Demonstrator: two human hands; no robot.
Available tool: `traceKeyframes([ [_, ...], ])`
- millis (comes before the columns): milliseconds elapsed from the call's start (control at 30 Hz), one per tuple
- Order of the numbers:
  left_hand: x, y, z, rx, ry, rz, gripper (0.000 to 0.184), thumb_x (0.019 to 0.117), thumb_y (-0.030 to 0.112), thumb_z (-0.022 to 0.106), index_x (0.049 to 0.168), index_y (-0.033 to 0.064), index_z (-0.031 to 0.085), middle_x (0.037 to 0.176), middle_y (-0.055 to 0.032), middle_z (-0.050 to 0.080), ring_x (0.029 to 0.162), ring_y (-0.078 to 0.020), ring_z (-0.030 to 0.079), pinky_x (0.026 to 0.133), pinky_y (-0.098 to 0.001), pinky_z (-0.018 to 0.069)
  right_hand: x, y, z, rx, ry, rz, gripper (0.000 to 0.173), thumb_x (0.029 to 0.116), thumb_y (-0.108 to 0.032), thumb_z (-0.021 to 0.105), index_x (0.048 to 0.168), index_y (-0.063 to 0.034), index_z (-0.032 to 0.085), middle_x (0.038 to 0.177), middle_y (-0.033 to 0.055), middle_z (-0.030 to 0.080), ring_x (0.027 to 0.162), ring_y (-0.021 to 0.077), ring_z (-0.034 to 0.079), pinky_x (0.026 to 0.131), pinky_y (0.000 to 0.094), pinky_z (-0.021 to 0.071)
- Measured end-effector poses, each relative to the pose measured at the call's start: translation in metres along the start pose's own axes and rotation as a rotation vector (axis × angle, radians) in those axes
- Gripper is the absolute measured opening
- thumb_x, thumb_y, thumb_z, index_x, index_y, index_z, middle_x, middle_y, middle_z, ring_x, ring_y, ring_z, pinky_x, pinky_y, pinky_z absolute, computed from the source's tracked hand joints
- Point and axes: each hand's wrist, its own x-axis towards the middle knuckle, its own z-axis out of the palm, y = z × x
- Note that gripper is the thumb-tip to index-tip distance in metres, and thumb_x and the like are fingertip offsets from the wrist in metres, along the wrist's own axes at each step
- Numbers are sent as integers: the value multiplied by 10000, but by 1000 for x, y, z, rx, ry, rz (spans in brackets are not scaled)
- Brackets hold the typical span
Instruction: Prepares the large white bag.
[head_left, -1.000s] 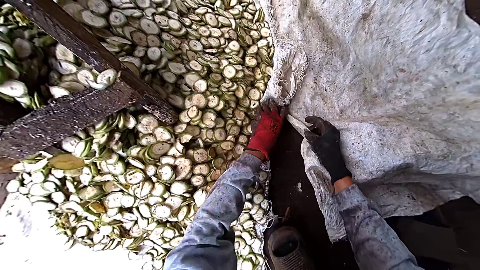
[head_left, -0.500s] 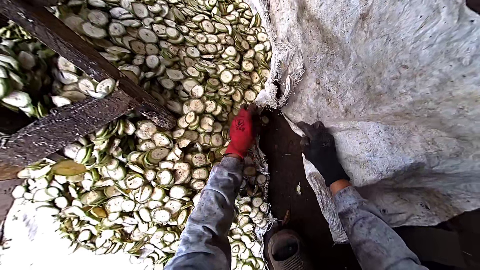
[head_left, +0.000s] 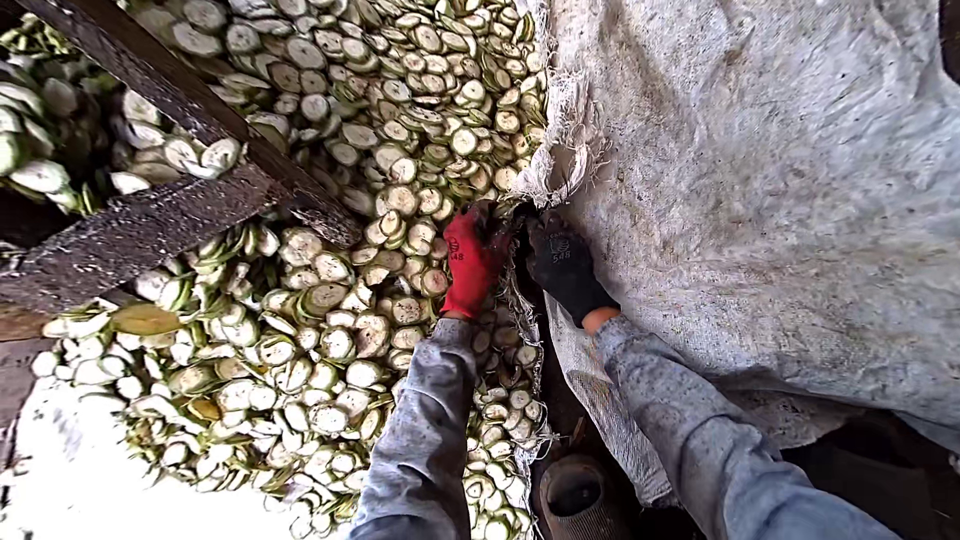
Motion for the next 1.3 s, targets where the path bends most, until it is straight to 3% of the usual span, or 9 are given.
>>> traceKeyframes([
  [233,0,-7,4,8,-4,-6,225,914,158,720,1046,-24,730,974,-195,720,920,-321,696,862,-503,541,54,7,-7,-35,-264,66,478,914,-162,720,1339,16,594,1379,267,570,1293,434,550,1009,622,465],
  [333,3,-7,4,-8,-5,-18,221,918,154,710,1050,-22,732,960,-184,724,901,-307,698,849,-496,543,34,23,-38,148,45,-27,312,943,-165,676,1223,-26,674,1181,259,668,1078,412,661,904,589,513],
  [433,0,-8,4,-21,-26,-52,227,920,171,714,1056,-10,732,959,-168,729,888,-274,701,846,-472,547,-5,40,-75,38,250,112,708,951,-366,692,1559,-144,406,1498,245,445,1146,439,612,857,568,542],
  [567,4,-6,-2,-43,-52,-72,254,925,183,717,1083,-16,729,987,-176,726,901,-268,701,859,-468,551,-83,33,-35,-57,-172,48,969,778,-490,847,1559,-155,382,1348,258,514,1127,446,593,830,597,533],
  [733,5,-2,-8,-66,-74,-78,230,926,159,707,1066,-22,723,954,-152,725,855,-205,690,829,-401,552,-116,8,26,-111,-449,35,589,1003,-118,553,1553,1,379,1440,316,501,1309,458,525,1031,565,456],
  [967,7,20,-13,19,-230,-115,255,924,183,704,1095,-6,717,985,-170,724,919,-271,695,880,-486,534,-106,-15,42,91,-623,-108,442,1012,-211,560,1384,27,560,1377,254,573,1285,400,559,1039,562,455],
  [1067,-16,44,-35,-47,-417,-79,486,908,144,746,1375,112,615,1341,-157,628,1119,-295,656,945,-495,545,-95,3,27,129,-693,-111,380,967,-263,655,1253,-13,649,1253,219,645,1178,375,620,969,577,488],
  [1167,-73,62,-58,-107,-222,-73,535,963,144,675,1479,161,532,1451,-121,542,1078,-228,648,842,-405,569,-83,20,-10,317,-467,-112,231,915,-116,714,1140,-65,713,1039,170,693,900,325,680,782,546,554],
  [1300,-168,59,-46,72,135,-109,287,949,175,695,1199,37,719,1137,-135,723,979,-192,703,838,-343,591,-44,38,-16,86,-256,-27,345,862,-125,729,1200,-63,702,1167,192,660,1047,366,663,866,574,534],
])
